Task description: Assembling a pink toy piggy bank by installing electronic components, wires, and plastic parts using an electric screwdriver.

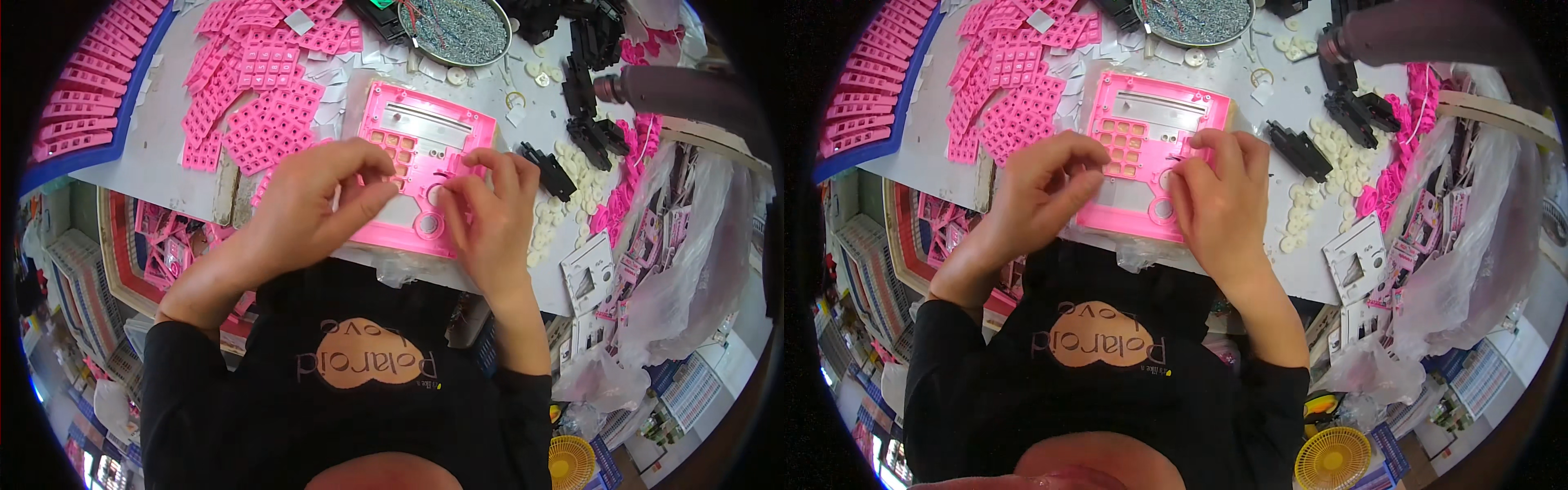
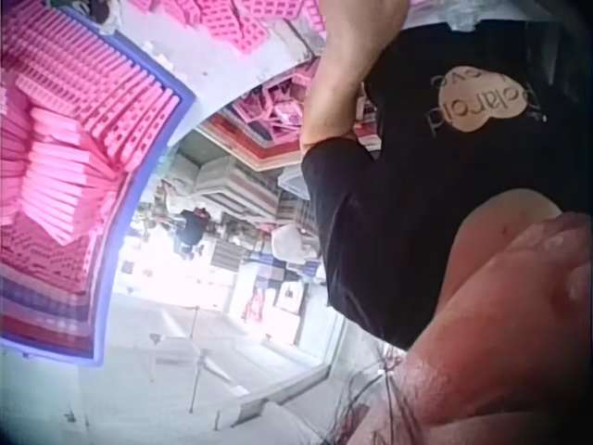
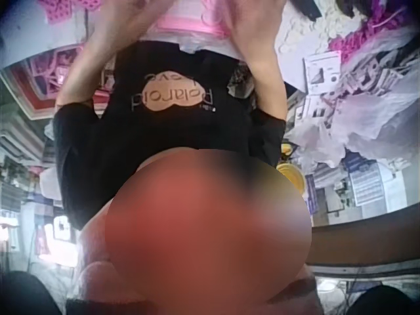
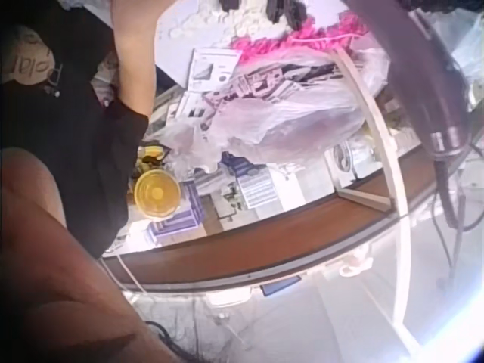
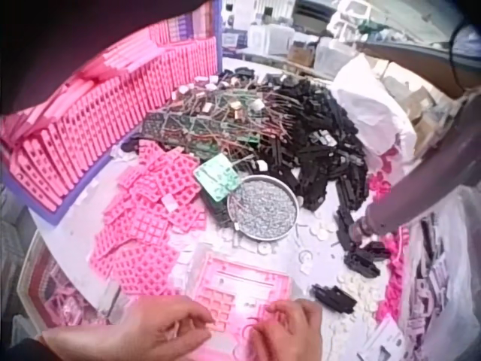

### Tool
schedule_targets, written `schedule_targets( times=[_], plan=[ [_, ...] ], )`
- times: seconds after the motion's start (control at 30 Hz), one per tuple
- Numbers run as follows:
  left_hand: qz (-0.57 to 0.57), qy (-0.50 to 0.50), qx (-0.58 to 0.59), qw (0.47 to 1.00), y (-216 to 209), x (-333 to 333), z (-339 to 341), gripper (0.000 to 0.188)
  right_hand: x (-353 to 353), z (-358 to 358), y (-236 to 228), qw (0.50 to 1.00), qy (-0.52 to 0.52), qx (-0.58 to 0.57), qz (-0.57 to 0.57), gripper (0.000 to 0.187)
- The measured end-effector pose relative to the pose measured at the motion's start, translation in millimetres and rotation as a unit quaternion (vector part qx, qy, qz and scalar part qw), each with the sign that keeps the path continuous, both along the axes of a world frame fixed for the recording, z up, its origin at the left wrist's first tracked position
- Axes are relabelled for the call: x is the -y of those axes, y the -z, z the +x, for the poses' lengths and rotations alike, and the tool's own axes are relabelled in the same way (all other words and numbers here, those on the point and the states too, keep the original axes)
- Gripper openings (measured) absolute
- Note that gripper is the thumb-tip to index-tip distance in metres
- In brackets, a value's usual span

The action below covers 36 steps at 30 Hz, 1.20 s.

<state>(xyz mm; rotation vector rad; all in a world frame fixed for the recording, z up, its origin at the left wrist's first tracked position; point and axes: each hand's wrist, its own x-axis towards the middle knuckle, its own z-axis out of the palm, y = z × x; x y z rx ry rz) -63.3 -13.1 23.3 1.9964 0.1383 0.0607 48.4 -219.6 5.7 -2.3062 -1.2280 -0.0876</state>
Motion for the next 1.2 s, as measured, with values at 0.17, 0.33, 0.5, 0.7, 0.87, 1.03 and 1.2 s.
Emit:
schedule_targets(
  times=[0.17,0.33,0.5,0.7,0.87,1.03,1.2],
  plan=[
    [0.027,-0.004,0.034,0.999,-5,-12,8,0.015,-9,-3,0,0.998,0.018,-0.014,-0.062,0.015],
    [0.109,0.041,0.112,0.987,-7,-26,45,0.013,-12,-2,1,0.994,0.043,-0.069,-0.071,0.015],
    [0.303,0.034,0.195,0.932,-1,-34,140,0.014,-12,-11,6,0.993,0.088,-0.060,-0.058,0.015],
    [0.547,0.155,-0.027,0.822,13,-26,222,0.021,-9,-13,10,0.991,0.091,-0.088,-0.039,0.017],
    [0.560,0.127,0.080,0.815,49,-32,232,0.018,13,6,2,0.983,0.088,-0.116,0.108,0.027],
    [0.597,0.150,0.064,0.786,52,-27,240,0.019,56,122,-72,0.855,0.206,0.141,0.455,0.036],
    [0.562,0.136,0.093,0.810,51,-37,236,0.021,62,187,-116,0.907,-0.005,-0.227,0.356,0.061]
  ],
)
